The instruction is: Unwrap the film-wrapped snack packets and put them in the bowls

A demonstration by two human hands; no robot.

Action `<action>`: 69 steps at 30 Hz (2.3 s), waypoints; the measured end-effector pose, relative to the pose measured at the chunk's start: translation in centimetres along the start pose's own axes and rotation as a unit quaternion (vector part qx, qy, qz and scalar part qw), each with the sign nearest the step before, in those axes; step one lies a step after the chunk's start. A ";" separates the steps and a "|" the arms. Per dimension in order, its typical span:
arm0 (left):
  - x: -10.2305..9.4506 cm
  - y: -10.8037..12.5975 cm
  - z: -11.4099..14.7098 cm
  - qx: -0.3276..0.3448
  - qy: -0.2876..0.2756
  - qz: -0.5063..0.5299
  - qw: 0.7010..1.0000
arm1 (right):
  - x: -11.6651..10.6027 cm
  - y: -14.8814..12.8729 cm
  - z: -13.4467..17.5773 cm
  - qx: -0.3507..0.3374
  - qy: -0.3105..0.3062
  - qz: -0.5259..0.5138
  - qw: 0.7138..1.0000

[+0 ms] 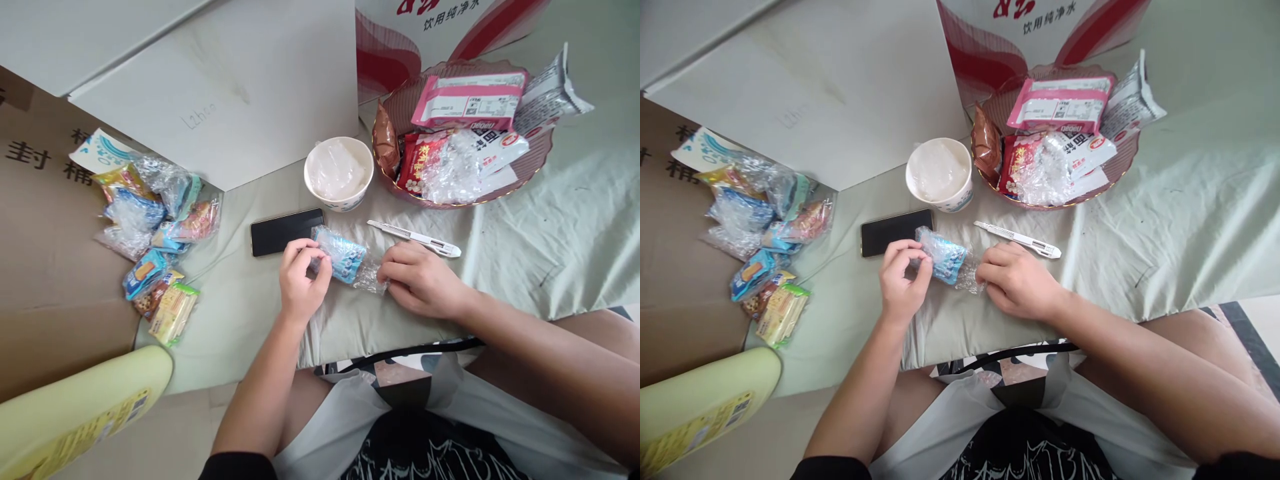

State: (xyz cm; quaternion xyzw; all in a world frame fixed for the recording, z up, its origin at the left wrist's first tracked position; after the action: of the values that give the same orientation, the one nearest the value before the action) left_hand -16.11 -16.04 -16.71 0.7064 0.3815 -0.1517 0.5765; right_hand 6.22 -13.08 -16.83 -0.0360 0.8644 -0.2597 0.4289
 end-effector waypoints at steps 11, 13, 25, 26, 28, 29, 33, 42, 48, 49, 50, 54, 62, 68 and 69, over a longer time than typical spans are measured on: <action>0.0 -0.2 0.3 0.014 -0.043 -0.013 0.999 | 0.3 0.0 0.0 -0.007 -0.012 0.002 1.000; 0.2 -0.2 0.4 0.009 -0.052 -0.026 0.998 | 0.2 0.0 0.0 -0.008 -0.013 0.001 1.000; -0.1 0.0 0.2 0.015 -0.050 -0.019 0.998 | 0.6 -0.1 0.0 -0.008 -0.022 -0.012 1.000; -0.2 0.0 0.2 0.009 -0.048 -0.007 0.999 | 0.7 -0.1 0.0 -0.009 -0.022 -0.013 1.000; -0.3 -0.2 0.1 -0.016 -0.036 0.036 0.999 | 0.7 -0.1 0.1 -0.009 -0.023 -0.013 1.000; -0.3 -0.5 0.0 -0.042 -0.027 0.072 0.996 | 0.8 -0.1 0.1 -0.009 -0.024 -0.014 1.000; -0.6 -2.4 -0.3 -0.214 0.059 0.274 0.936 | 0.7 0.0 0.1 -0.006 -0.021 -0.016 1.000; -2.5 -4.1 -1.6 -0.215 0.090 0.336 0.913 | -0.5 0.0 0.2 0.044 0.065 -0.067 0.995; -2.4 -3.0 -0.7 -0.152 0.043 0.140 0.977 | 0.3 0.3 0.2 0.046 -0.015 0.072 0.996; -2.6 -3.2 -0.6 -0.164 0.064 0.147 0.973 | 0.5 0.3 0.2 0.040 -0.031 0.088 0.995; -2.8 -3.4 -0.6 -0.177 0.083 0.157 0.968 | 0.7 0.3 0.3 0.036 -0.045 0.100 0.993; -3.2 -4.5 -0.9 -0.224 0.108 0.201 0.947 | 0.8 0.4 0.5 0.069 -0.048 0.121 0.989; -3.8 -4.2 -1.1 -0.179 0.177 0.199 0.947 | -1.2 0.8 0.1 0.113 0.051 0.031 0.992; -4.1 -3.9 -1.2 -0.143 0.191 0.189 0.953 | -2.2 0.8 0.1 0.187 0.130 0.051 0.972; -4.1 -3.9 -1.1 -0.154 0.184 0.196 0.951 | -2.2 0.9 0.2 0.211 0.138 0.053 0.966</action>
State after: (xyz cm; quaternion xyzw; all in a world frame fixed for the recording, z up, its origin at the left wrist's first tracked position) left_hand -21.85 -16.29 -16.46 0.6858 0.3538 0.1578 0.6161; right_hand 7.95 -11.75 -15.76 0.1369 0.8417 -0.4155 0.3165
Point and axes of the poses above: each hand's wrist, its own z-axis away from the middle knuckle, its own x-axis out of the palm, y = z × x, the point moved 3 cm from there along -z, towards the middle knuckle, and after that the axes turned 12 degrees about -x, right-handed, at the moved point
